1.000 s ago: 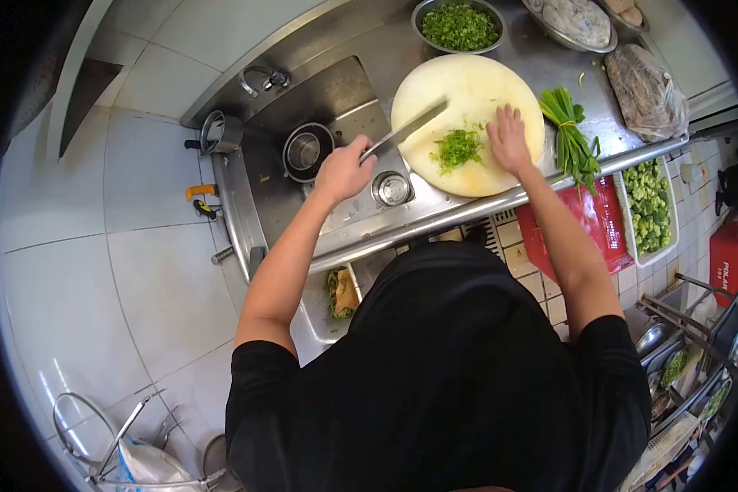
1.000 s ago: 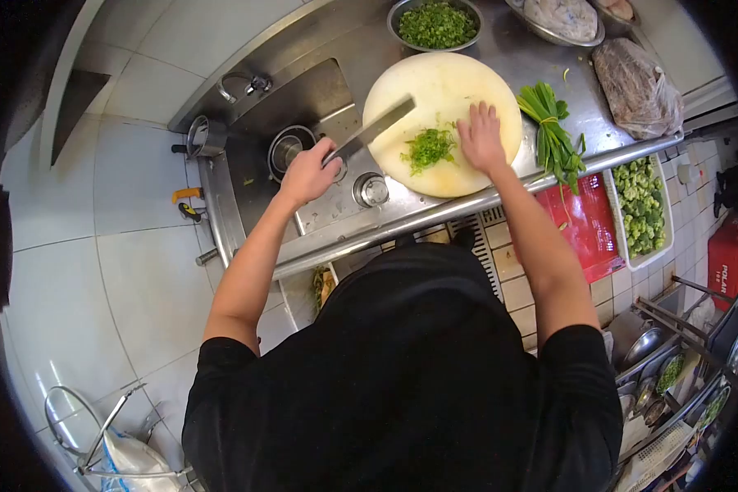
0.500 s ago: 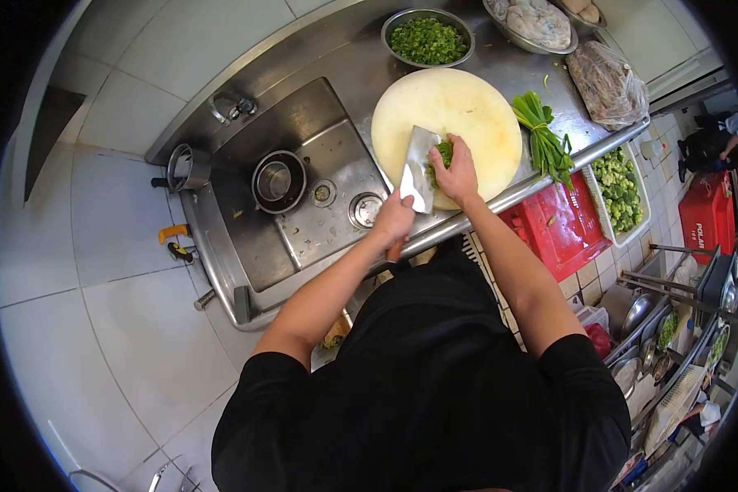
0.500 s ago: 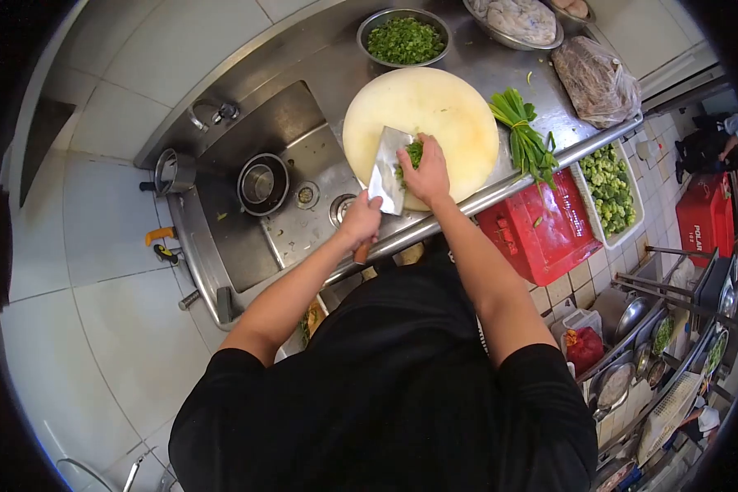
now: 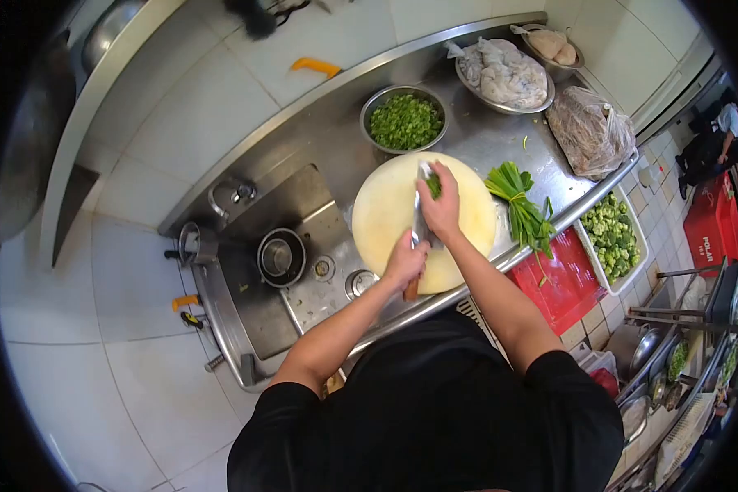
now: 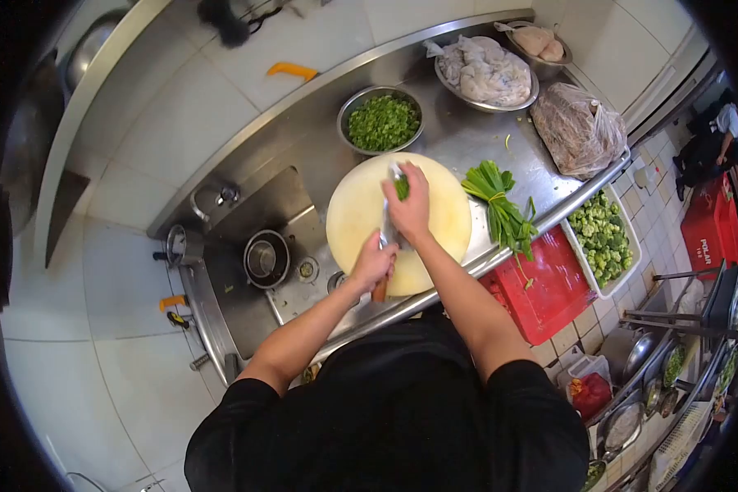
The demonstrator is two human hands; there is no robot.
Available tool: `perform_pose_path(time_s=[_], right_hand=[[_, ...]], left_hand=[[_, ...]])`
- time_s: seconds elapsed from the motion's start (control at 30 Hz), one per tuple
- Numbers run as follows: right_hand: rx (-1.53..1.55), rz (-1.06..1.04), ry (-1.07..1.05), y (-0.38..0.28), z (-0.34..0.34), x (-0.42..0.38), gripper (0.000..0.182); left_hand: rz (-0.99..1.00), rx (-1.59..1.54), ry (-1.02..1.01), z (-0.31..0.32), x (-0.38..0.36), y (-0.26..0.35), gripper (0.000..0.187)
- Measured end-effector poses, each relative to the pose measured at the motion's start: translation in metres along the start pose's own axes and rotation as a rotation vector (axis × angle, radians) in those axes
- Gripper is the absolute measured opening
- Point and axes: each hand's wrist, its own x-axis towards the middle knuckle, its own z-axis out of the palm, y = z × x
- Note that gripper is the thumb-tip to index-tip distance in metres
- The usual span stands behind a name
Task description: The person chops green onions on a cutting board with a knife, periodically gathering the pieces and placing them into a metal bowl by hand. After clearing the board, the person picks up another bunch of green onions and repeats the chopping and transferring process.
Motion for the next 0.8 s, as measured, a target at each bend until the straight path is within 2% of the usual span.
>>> perform_pose_path(time_s=[0.03, 0.1, 0.13, 0.17, 0.23, 0.3, 0.37, 0.43, 0.5, 0.53, 0.57, 0.6, 0.63, 0.67, 0.7, 0.73, 0.77, 0.8], right_hand=[[-0.07, -0.161, 0.001, -0.009, 0.006, 0.022, 0.044], [-0.103, -0.252, 0.035, -0.019, 0.022, 0.062, 0.042], [-0.088, -0.306, 0.088, -0.019, 0.035, 0.081, 0.032], [-0.069, -0.317, 0.088, -0.02, 0.044, 0.098, 0.032], [0.088, -0.207, 0.067, -0.026, 0.067, 0.13, 0.023], [0.143, -0.252, 0.177, -0.03, 0.086, 0.156, 0.015], [0.203, -0.254, 0.203, -0.026, 0.101, 0.173, 0.014], [0.237, -0.202, 0.189, -0.006, 0.117, 0.185, 0.014], [-0.074, -0.128, 0.052, 0.034, 0.129, 0.191, 0.019], [-0.07, -0.12, 0.042, 0.042, 0.124, 0.19, 0.019], [-0.347, -0.159, 0.053, 0.051, 0.118, 0.185, 0.024], [-0.63, -0.189, 0.062, 0.055, 0.114, 0.179, 0.029], [-0.641, -0.168, 0.073, 0.054, 0.107, 0.187, 0.029], [-0.419, -0.186, 0.026, 0.049, 0.085, 0.195, 0.035], [-0.212, -0.184, -0.015, 0.05, 0.056, 0.191, 0.041], [-0.183, -0.105, -0.005, 0.051, 0.029, 0.19, 0.049], [-0.277, -0.15, 0.04, 0.067, -0.003, 0.184, 0.06], [-0.386, -0.032, 0.045, 0.076, -0.04, 0.172, 0.067]], left_hand=[[0.054, 0.095, 0.057, -0.001, 0.01, 0.023, 0.015], [0.198, 0.225, 0.086, -0.011, 0.034, 0.057, 0.021], [0.222, 0.232, 0.104, -0.014, 0.043, 0.076, 0.021], [0.249, 0.237, 0.128, -0.017, 0.051, 0.094, 0.021], [0.265, 0.224, 0.172, -0.02, 0.058, 0.134, 0.021], [0.282, 0.416, 0.241, -0.033, 0.071, 0.159, 0.022], [0.263, 0.45, 0.305, -0.045, 0.083, 0.171, 0.024], [0.364, 0.722, 0.409, -0.061, 0.101, 0.165, 0.028], [0.341, 0.779, 0.503, -0.065, 0.1, 0.168, 0.033], [0.386, 0.823, 0.589, -0.07, 0.102, 0.165, 0.033], [0.434, 0.872, 0.669, -0.076, 0.104, 0.164, 0.034], [0.42, 0.884, 0.658, -0.078, 0.093, 0.165, 0.034], [0.426, 0.794, 0.636, -0.073, 0.078, 0.173, 0.039], [0.417, 0.702, 0.593, -0.07, 0.067, 0.17, 0.043], [0.299, 0.555, 0.532, -0.075, 0.063, 0.155, 0.04], [0.384, 0.619, 0.538, -0.066, 0.042, 0.153, 0.036], [0.409, 0.684, 0.543, -0.07, 0.033, 0.132, 0.032], [0.249, 0.63, 0.485, -0.07, 0.016, 0.117, 0.027]])
